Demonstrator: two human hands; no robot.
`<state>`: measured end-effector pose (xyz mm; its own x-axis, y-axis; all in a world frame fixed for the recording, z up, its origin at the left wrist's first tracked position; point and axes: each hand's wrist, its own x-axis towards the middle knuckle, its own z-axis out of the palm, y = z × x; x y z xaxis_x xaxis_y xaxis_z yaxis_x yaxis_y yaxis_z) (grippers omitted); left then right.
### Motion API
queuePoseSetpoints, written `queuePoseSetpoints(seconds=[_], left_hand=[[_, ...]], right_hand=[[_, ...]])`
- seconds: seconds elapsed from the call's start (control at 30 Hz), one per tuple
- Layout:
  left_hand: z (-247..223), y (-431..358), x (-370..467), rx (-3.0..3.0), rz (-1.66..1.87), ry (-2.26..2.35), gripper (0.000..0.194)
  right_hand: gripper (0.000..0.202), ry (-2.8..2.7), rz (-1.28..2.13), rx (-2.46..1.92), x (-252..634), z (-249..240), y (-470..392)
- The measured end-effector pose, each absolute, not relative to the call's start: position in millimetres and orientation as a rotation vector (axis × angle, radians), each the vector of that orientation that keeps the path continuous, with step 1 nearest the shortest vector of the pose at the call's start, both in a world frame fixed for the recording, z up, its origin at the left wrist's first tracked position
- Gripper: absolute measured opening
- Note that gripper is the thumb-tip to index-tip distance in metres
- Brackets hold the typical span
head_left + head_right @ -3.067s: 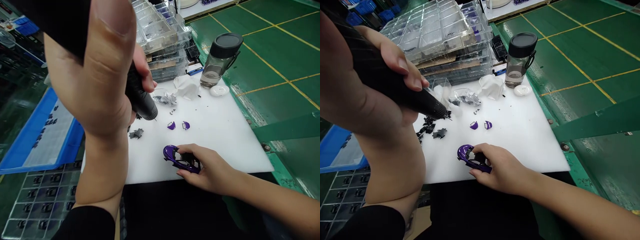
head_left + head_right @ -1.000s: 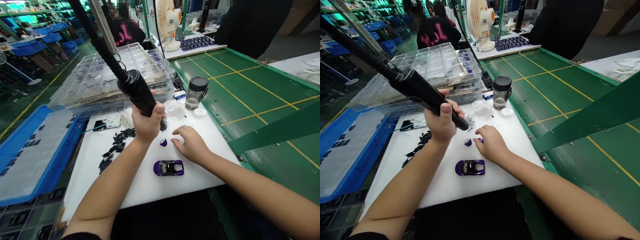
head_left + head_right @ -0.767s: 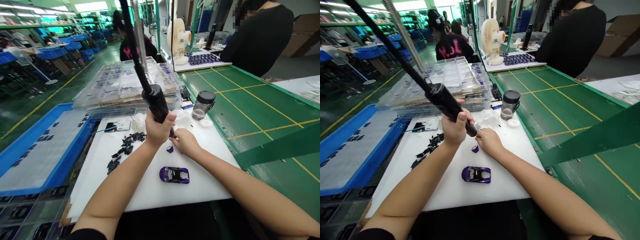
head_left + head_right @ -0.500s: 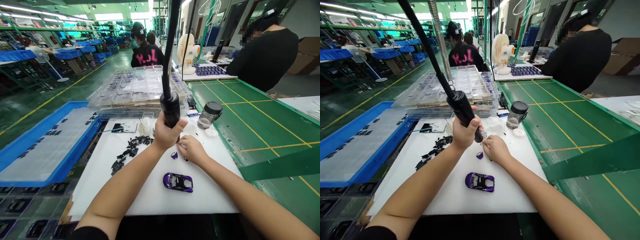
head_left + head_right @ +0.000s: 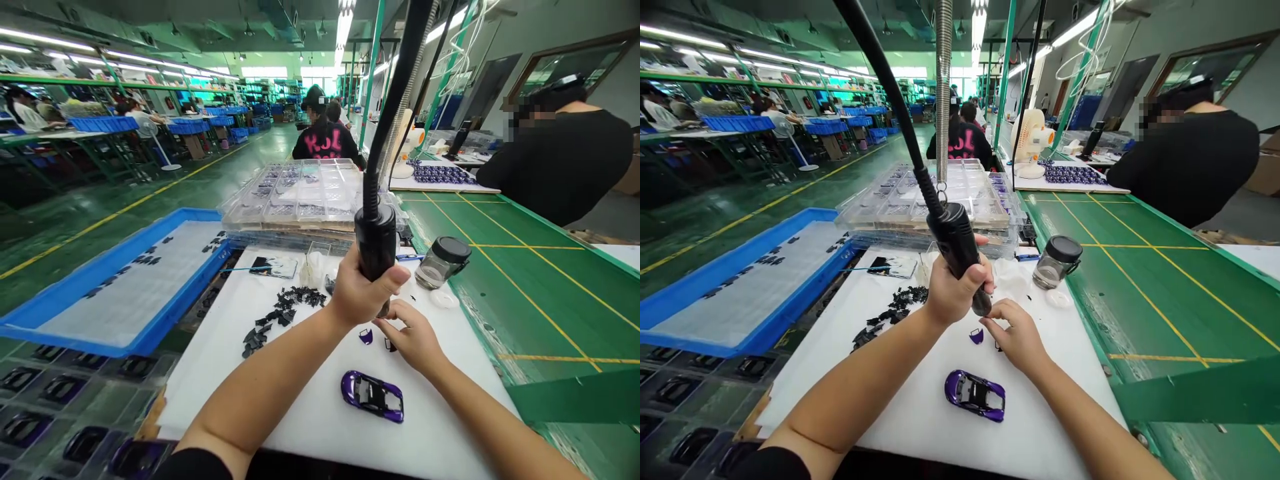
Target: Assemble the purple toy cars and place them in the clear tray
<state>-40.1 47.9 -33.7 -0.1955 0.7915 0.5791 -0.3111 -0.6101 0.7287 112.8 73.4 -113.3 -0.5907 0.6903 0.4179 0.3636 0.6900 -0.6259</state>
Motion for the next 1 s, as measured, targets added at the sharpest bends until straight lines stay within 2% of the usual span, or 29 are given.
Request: queuePoseSetpoints(seconds=[0.53,1.0], left_hand=[[-23,33,-37,1.317,1.862,0.504,0.053],[-26,31,-34,1.365,1.908,0.44,0.046]], right_hand=[[0.02,-2.118,0.737,-0.82,118,-105,61],[0.02,-2.064,0.808,-0.859,120,-110,56]])
